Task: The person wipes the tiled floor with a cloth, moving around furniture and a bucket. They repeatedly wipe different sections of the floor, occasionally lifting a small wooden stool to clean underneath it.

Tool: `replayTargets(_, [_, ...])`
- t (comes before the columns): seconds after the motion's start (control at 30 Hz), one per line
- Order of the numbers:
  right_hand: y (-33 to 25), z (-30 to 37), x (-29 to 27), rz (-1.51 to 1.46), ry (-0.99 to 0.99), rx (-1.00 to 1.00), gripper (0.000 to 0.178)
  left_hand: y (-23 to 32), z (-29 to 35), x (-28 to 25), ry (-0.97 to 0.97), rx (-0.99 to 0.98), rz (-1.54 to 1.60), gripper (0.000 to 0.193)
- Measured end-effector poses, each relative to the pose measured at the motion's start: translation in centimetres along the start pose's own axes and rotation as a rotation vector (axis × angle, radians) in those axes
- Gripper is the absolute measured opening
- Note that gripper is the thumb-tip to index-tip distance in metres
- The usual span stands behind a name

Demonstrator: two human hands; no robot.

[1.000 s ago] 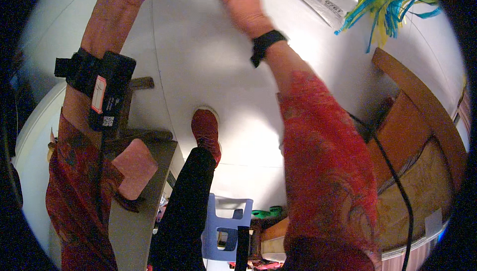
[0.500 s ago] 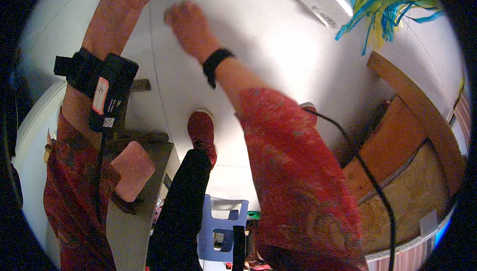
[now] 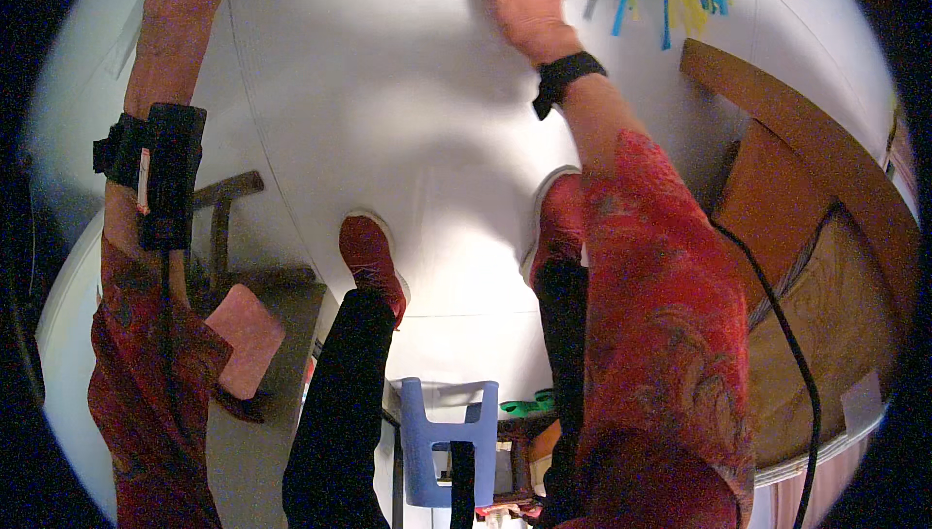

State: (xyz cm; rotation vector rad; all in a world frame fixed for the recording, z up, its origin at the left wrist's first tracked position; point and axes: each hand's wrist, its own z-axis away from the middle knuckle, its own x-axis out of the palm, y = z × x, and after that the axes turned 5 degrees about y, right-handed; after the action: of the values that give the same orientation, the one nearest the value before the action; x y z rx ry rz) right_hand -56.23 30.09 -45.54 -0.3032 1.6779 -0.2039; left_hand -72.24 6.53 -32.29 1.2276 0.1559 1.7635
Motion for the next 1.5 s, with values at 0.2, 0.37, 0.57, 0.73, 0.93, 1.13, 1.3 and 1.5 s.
replayTargets(0.2, [6.7, 4.5, -4.4, 0.113, 0.037, 0.33, 0.049, -0.1, 0.5, 1.0, 0.008, 0.036, 0.012, 0.033])
replayTargets(0.37, [2.5, 2.7, -2.0, 0.147, 0.09, 0.29, 0.054, -0.5, 0.2, 1.1, -0.011, 0.132, -0.085, 0.033])
replayTargets(0.57, [-11.3, 5.4, -1.9, -0.066, 0.026, -0.095, 0.048, -1.6, 1.4, 5.8, 0.09, -0.145, 0.525, 0.034])
replayTargets(0.73, [-7.2, 6.9, -6.7, 0.116, -0.089, -0.169, 0.046, -3.2, 5.6, 9.3, -0.029, 0.265, -0.677, 0.031])
replayTargets(0.93, [1.0, 15.8, -10.5, 0.24, -0.122, 0.292, 0.053, -2.6, 6.0, 7.3, -0.28, 0.44, -1.407, 0.041])
replayTargets(1.13, [11.2, 20.7, -10.2, 0.424, -0.113, 0.673, 0.055, -2.3, 6.5, 4.4, -0.116, 0.315, -1.372, 0.048])
replayTargets(1.3, [7.1, 14.0, -10.0, 0.393, 0.043, 0.728, 0.052, -1.9, 7.4, 5.7, -0.109, 0.14, -1.6, 0.046])
replayTargets(1.5, [-6.0, 7.1, -5.6, 0.126, 0.111, 0.253, 0.06, -2.4, 7.3, 3.6, -0.228, 0.176, -1.309, 0.039])
